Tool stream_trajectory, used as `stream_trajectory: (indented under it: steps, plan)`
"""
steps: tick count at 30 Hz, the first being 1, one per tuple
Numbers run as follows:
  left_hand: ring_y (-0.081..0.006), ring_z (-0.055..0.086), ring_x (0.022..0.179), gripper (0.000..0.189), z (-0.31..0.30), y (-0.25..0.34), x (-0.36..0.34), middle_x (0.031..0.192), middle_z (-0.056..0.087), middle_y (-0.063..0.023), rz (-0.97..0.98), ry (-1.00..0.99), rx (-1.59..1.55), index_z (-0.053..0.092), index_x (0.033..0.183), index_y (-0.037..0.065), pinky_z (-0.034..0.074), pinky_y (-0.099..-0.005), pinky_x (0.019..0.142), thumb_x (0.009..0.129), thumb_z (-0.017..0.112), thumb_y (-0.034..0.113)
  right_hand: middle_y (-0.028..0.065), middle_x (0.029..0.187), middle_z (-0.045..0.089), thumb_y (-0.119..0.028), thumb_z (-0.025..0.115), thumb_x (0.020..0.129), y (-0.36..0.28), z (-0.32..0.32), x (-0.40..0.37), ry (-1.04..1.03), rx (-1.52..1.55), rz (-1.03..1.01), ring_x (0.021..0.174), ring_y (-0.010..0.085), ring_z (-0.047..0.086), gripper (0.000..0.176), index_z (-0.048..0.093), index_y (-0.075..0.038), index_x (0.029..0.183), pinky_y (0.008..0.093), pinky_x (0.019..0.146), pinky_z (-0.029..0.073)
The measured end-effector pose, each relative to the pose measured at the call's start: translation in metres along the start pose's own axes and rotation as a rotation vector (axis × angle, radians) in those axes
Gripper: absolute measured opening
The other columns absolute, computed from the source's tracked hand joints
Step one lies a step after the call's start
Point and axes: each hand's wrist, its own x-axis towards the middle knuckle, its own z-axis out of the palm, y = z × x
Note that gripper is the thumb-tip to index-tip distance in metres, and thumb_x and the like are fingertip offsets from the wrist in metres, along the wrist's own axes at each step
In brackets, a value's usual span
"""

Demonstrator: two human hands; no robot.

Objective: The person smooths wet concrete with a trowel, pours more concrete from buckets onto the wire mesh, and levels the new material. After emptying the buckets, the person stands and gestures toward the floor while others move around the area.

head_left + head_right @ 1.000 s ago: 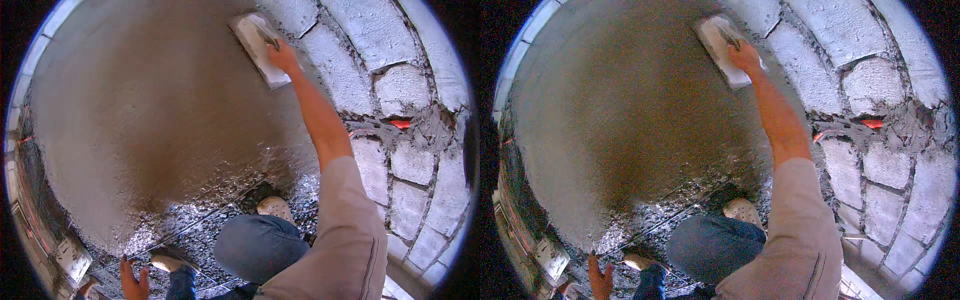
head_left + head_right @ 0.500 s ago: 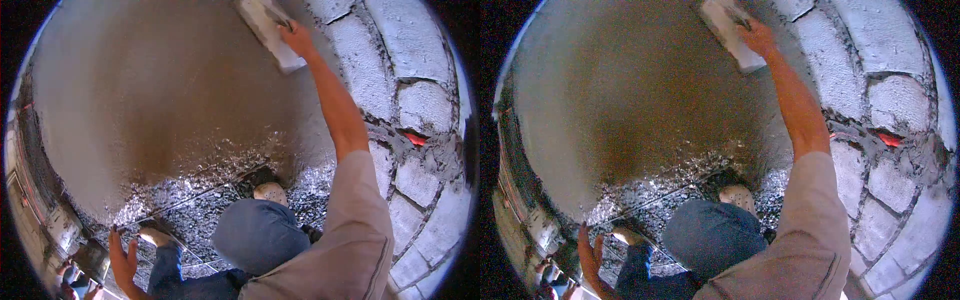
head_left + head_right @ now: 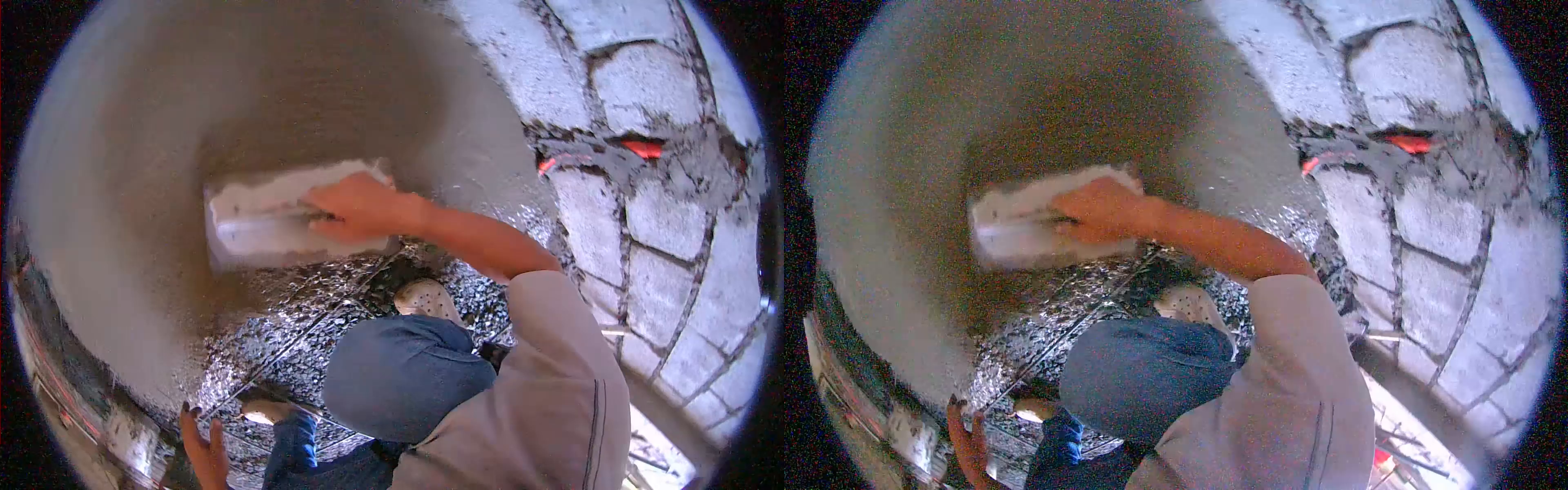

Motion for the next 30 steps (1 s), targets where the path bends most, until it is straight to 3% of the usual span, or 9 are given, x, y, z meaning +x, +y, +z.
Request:
stream_trajectory:
  steps: [7, 9, 13, 15, 16, 18, 23, 27, 30]
  plan:
    - [-0.0330, 0.047, 0.115, 0.052, 0.001, -0.002, 0.032, 0.124, 0.049, -0.0212, 0.151, 0.147, -0.196, 0.039, 0.132, -0.004, 0.034, -0.0385, 0.099, 0.086, 0.059, 0.012, 0.0153, 0.094, 0.064, -0.032, 0.061, 0.085, 0.171, -0.058, -0.078, 0.770, -0.034, 0.444, 0.079, 0.0250, 0.062, 0.039, 0.057, -0.007, 0.115, 0.0361, 0.073, 0.049]
    - [-0.0326, 0.046, 0.116, 0.054, -0.008, 0.010, 0.047, 0.123, 0.050, -0.0204, 0.155, 0.097, -0.085, 0.039, 0.132, -0.005, 0.033, -0.0379, 0.101, 0.085, 0.060, 0.011, 0.0136, 0.087, 0.064, -0.034, 0.061, 0.085, 0.203, -0.073, -0.100, 0.740, -0.206, 0.628, 0.075, 0.0216, 0.061, 0.038, 0.058, -0.009, 0.113, 0.0354, 0.069, 0.049]
    - [-0.0356, 0.039, 0.126, 0.053, -0.013, 0.005, 0.066, 0.134, 0.043, -0.0234, 0.136, 0.056, 0.057, 0.040, 0.130, -0.007, 0.029, -0.0387, 0.104, 0.089, 0.058, 0.022, 0.0091, 0.075, 0.062, -0.033, 0.062, 0.086, 0.209, -0.073, -0.123, 0.876, -0.104, 0.542, 0.067, 0.0154, 0.056, 0.034, 0.059, -0.007, 0.108, 0.0314, 0.060, 0.046]
    - [-0.0367, 0.036, 0.129, 0.054, -0.015, 0.018, 0.071, 0.138, 0.039, -0.0245, 0.090, 0.052, -0.043, 0.041, 0.129, -0.008, 0.028, -0.0394, 0.105, 0.091, 0.056, 0.026, 0.0201, 0.087, 0.064, -0.038, 0.060, 0.085, 0.219, -0.065, -0.124, 0.793, -0.007, 0.609, 0.082, 0.0398, 0.063, 0.037, 0.057, -0.008, 0.106, 0.0454, 0.071, 0.050]
    - [-0.0367, 0.036, 0.129, 0.054, -0.014, 0.018, 0.073, 0.138, 0.039, -0.0245, 0.091, 0.045, -0.041, 0.041, 0.129, -0.008, 0.028, -0.0394, 0.105, 0.091, 0.056, 0.026, 0.0201, 0.087, 0.064, -0.038, 0.060, 0.085, 0.217, -0.060, -0.123, 0.790, -0.006, 0.615, 0.082, 0.0398, 0.063, 0.037, 0.057, -0.008, 0.106, 0.0454, 0.071, 0.050]
    - [-0.0356, 0.039, 0.126, 0.053, -0.014, 0.018, 0.075, 0.134, 0.043, -0.0240, 0.088, 0.059, 0.017, 0.041, 0.128, -0.009, 0.029, -0.0385, 0.105, 0.090, 0.058, 0.024, 0.0010, 0.065, 0.057, -0.037, 0.061, 0.086, 0.213, -0.050, -0.108, 0.770, -0.048, 0.433, 0.059, 0.0097, 0.052, 0.038, 0.058, -0.009, 0.111, 0.0276, 0.055, 0.044]
    - [-0.0312, 0.043, 0.122, 0.052, -0.017, 0.014, 0.077, 0.130, 0.046, -0.0210, 0.113, 0.021, -0.119, 0.040, 0.129, -0.008, 0.029, -0.0370, 0.104, 0.090, 0.058, 0.021, 0.0185, 0.092, 0.064, -0.038, 0.059, 0.084, 0.105, -0.013, -0.057, 0.561, -0.082, 0.488, 0.082, 0.0363, 0.063, 0.041, 0.058, -0.008, 0.111, 0.0451, 0.069, 0.050]
    - [-0.0288, 0.044, 0.120, 0.052, -0.018, 0.006, 0.079, 0.129, 0.047, -0.0182, 0.139, 0.022, -0.089, 0.039, 0.131, -0.006, 0.030, -0.0367, 0.103, 0.089, 0.058, 0.020, 0.0195, 0.087, 0.063, -0.036, 0.057, 0.081, 0.023, 0.042, -0.015, 0.242, 0.130, 0.322, 0.080, 0.0367, 0.062, 0.039, 0.056, -0.008, 0.108, 0.0482, 0.069, 0.048]
    - [-0.0291, 0.045, 0.119, 0.053, -0.014, 0.011, 0.079, 0.129, 0.048, -0.0183, 0.079, 0.075, -0.174, 0.039, 0.131, -0.005, 0.031, -0.0369, 0.103, 0.089, 0.058, 0.022, 0.0188, 0.083, 0.062, -0.035, 0.056, 0.082, -0.020, 0.065, -0.009, 0.396, 0.160, 0.080, 0.077, 0.0378, 0.061, 0.038, 0.054, -0.008, 0.109, 0.0498, 0.067, 0.047]
